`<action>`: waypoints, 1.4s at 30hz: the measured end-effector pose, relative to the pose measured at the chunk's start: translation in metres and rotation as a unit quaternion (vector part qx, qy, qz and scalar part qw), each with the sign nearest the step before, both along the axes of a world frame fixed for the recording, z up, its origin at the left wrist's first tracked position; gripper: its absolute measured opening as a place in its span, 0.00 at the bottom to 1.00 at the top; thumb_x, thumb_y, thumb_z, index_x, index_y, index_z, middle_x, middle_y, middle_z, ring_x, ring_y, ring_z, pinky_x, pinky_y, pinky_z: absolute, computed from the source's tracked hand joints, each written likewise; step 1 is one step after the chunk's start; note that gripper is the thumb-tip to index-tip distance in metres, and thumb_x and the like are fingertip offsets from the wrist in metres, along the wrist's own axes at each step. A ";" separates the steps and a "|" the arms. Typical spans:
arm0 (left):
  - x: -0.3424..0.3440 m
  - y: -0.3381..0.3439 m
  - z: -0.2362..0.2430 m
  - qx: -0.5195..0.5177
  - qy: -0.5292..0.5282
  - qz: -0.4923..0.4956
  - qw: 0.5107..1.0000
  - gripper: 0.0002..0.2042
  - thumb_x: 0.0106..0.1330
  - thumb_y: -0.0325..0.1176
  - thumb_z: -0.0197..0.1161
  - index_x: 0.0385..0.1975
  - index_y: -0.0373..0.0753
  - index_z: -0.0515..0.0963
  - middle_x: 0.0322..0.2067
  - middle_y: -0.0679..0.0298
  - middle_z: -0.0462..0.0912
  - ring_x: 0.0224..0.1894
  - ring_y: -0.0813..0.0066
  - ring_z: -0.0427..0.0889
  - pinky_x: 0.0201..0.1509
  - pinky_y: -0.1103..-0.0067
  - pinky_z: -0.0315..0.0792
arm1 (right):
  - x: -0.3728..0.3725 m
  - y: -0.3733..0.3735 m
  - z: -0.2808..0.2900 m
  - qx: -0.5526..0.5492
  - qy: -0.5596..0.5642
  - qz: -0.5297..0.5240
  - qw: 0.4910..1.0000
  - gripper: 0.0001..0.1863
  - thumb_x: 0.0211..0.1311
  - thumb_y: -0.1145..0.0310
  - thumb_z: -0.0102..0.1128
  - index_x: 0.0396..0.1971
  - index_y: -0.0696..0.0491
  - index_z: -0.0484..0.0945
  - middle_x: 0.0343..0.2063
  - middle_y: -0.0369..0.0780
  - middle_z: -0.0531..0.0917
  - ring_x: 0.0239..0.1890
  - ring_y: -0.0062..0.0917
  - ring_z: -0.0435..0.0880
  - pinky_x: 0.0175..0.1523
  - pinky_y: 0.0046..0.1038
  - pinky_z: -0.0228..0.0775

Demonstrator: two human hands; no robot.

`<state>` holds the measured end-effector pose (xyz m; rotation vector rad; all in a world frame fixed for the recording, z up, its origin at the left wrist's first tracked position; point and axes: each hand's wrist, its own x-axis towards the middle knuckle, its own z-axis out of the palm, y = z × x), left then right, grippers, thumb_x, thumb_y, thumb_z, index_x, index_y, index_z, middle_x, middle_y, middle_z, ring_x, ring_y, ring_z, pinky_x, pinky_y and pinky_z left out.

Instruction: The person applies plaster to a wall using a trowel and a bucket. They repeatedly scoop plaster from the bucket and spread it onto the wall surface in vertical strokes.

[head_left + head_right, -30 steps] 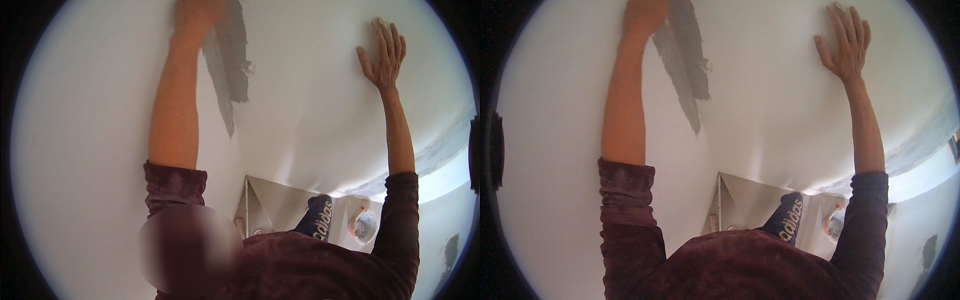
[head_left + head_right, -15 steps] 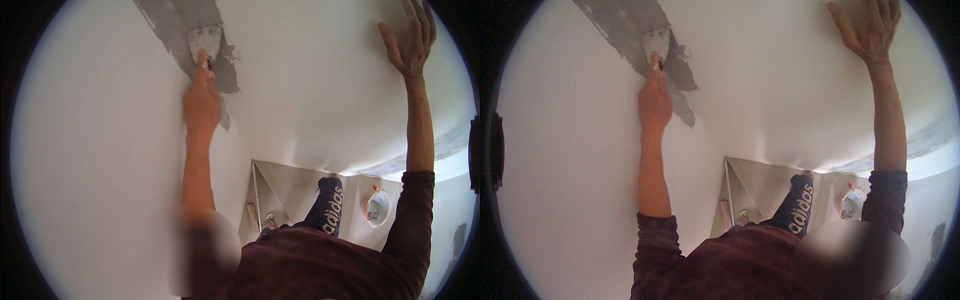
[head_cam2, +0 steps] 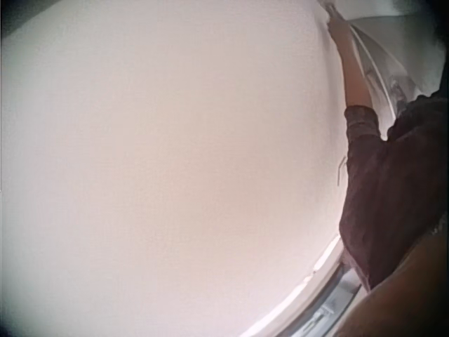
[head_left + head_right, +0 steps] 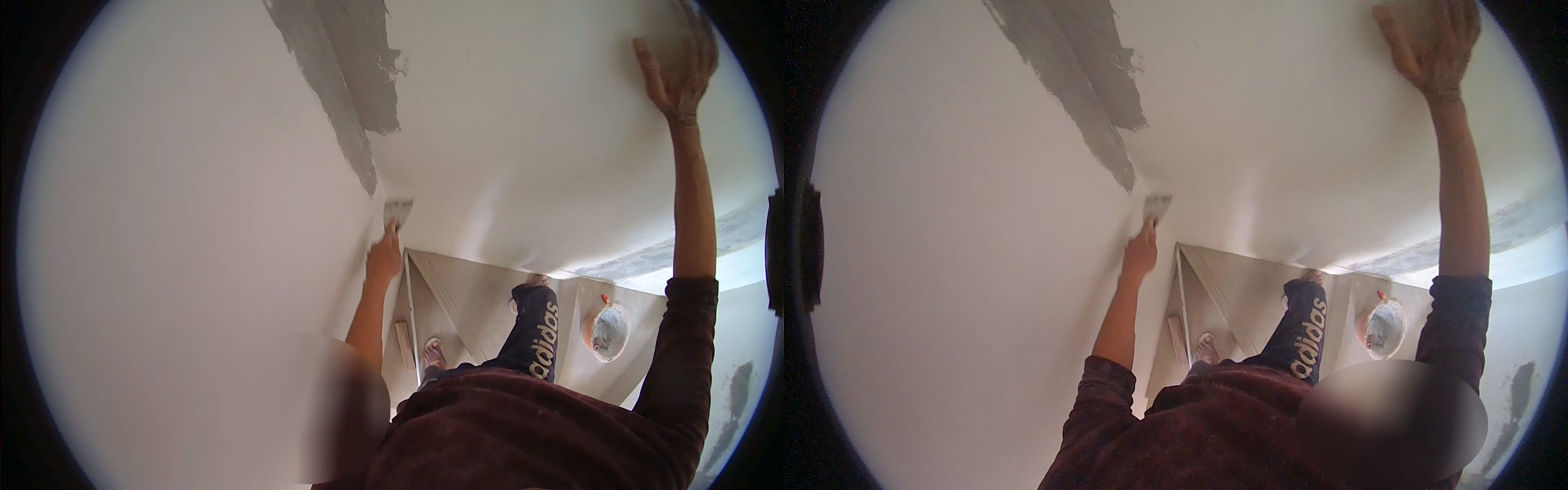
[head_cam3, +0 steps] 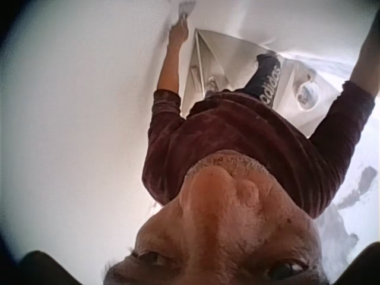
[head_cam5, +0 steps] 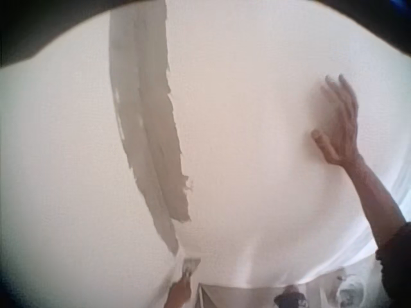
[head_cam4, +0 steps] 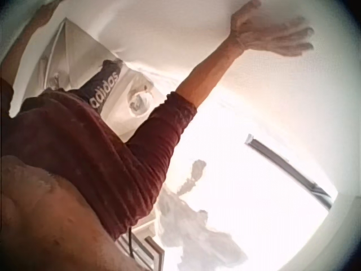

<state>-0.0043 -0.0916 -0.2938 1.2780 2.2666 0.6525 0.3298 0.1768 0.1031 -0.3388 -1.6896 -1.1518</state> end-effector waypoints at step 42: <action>0.019 -0.262 0.238 0.396 0.689 0.296 0.530 0.36 0.66 0.55 0.49 0.71 0.56 0.45 0.67 0.47 0.53 0.73 0.50 0.40 0.69 0.43 0.34 | -0.236 -0.055 0.229 -0.297 0.005 0.188 0.936 0.22 0.67 0.63 0.49 0.58 0.55 0.70 0.45 0.48 0.81 0.48 0.38 0.79 0.55 0.35 0.68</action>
